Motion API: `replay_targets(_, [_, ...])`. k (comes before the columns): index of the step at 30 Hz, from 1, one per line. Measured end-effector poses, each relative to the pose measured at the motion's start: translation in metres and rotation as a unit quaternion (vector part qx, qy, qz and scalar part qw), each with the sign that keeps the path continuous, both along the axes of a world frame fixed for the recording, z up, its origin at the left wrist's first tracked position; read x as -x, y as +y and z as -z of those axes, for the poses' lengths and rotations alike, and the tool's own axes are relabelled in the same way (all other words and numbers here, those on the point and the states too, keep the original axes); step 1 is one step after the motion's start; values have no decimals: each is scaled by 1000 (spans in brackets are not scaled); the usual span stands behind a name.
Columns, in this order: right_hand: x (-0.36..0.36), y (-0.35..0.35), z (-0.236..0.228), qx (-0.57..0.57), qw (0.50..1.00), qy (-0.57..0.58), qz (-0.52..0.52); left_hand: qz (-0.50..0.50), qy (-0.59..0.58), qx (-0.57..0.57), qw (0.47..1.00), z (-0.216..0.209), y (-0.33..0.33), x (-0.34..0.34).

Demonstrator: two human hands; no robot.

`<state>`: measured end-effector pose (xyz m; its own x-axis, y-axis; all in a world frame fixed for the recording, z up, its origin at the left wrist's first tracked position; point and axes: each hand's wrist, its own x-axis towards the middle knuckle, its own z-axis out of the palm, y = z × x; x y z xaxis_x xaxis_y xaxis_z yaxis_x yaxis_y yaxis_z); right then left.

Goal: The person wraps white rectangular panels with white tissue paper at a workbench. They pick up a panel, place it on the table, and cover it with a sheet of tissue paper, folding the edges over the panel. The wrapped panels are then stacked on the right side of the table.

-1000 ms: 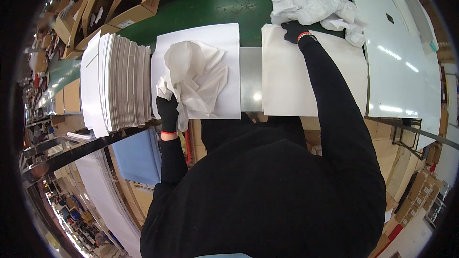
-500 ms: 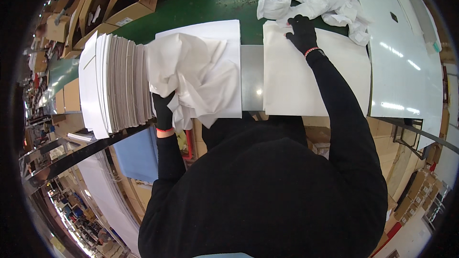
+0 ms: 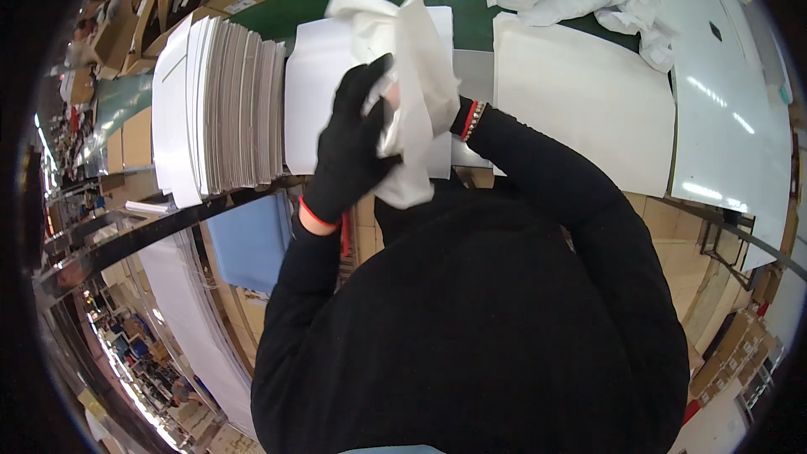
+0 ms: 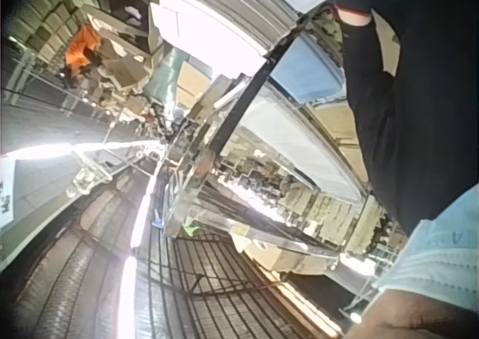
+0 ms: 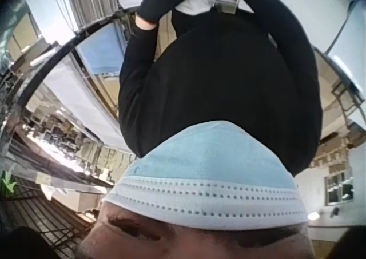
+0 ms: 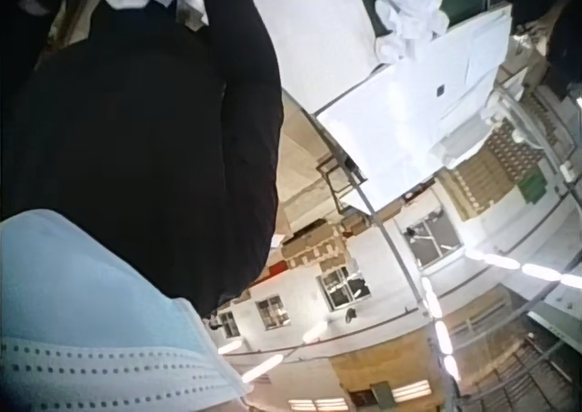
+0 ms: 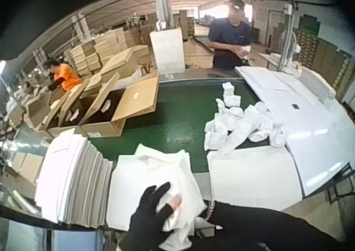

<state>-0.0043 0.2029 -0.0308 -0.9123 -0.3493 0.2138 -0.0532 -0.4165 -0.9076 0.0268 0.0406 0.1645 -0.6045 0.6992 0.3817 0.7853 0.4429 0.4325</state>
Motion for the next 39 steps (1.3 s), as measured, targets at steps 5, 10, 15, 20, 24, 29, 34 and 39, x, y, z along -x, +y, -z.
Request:
replay_targets(5, [-34,10,-83,-311,932,4,189,-130,-54,-195,971,74,-64,52])
replay_targets(10, [-93,-2,-20,-414,907,78,-5,-147,-482,-352,789,253,-152,71])
replay_targets(15, [-87,1,-24,-522,843,126,7,-26,-680,-386,623,162,-156,92])
replay_targets(20, [-71,0,-15,-564,810,158,-33,-128,-634,-254,719,125,-129,115])
replay_targets(24, [-69,10,-13,-586,792,172,0,-310,-100,147,934,162,-80,97])
replay_targets(29, [-69,24,-6,-549,820,158,38,-161,105,125,973,162,-77,71])
replay_targets(34, [-65,36,-11,-568,801,185,42,-136,15,204,969,137,-79,36])
replay_targets(39, [-72,50,-31,-577,792,184,72,-107,-231,65,965,121,-78,62])
